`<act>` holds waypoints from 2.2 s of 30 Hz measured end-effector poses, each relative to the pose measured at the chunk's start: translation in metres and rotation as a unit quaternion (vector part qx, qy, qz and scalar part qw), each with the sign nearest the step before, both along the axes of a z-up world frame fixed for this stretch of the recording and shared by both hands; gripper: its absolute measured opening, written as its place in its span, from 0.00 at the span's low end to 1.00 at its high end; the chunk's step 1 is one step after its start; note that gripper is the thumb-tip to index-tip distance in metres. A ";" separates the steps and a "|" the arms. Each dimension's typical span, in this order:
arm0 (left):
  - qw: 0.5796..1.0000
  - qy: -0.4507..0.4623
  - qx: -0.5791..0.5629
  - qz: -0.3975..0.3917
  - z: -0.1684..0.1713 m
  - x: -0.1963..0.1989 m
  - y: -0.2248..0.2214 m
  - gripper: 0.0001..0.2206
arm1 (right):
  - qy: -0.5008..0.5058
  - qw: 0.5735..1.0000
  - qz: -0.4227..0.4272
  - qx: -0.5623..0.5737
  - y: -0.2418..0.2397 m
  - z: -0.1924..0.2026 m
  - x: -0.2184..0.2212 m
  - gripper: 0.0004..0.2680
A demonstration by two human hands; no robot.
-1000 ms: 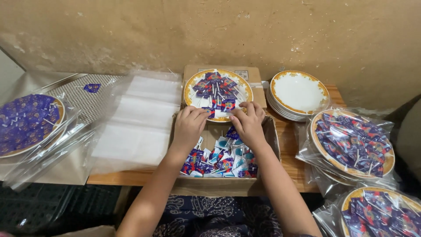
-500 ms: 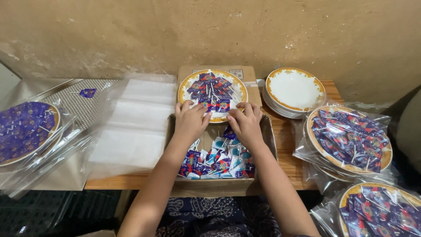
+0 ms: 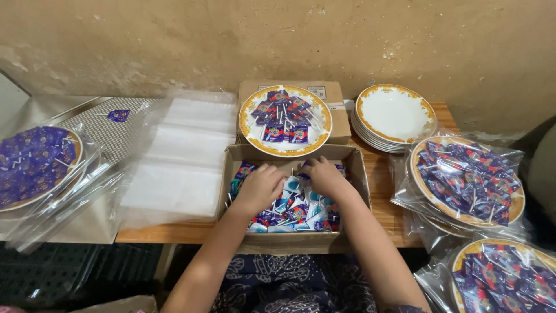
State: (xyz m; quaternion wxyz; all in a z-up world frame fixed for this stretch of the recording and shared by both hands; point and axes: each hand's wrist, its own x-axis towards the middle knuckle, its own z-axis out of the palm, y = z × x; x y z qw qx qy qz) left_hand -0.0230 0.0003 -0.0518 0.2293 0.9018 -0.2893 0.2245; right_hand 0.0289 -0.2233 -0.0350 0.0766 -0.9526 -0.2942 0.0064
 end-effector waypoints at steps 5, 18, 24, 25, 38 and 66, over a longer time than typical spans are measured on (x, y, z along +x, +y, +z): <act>0.984 0.155 0.090 0.018 -0.008 -0.005 -0.011 0.11 | 0.027 0.998 -0.007 0.053 0.005 -0.013 0.006 0.08; 0.960 0.270 0.071 0.011 0.007 -0.016 -0.004 0.22 | 0.115 0.993 0.017 0.027 0.021 -0.003 -0.015 0.18; 0.973 0.226 -0.027 0.032 0.010 -0.010 0.003 0.13 | 0.143 0.969 -0.001 0.204 0.010 0.094 -0.064 0.09; 0.974 0.218 -0.039 0.043 0.014 -0.013 0.002 0.13 | 0.132 0.958 0.004 0.253 0.008 0.110 -0.075 0.08; 0.988 0.098 -0.097 0.073 0.020 -0.019 0.001 0.17 | -0.247 0.870 -0.032 0.426 -0.024 0.049 -0.004 0.06; 0.945 -0.195 -0.261 0.011 0.041 -0.022 0.009 0.06 | -0.260 0.947 -0.041 0.186 -0.010 0.026 0.009 0.14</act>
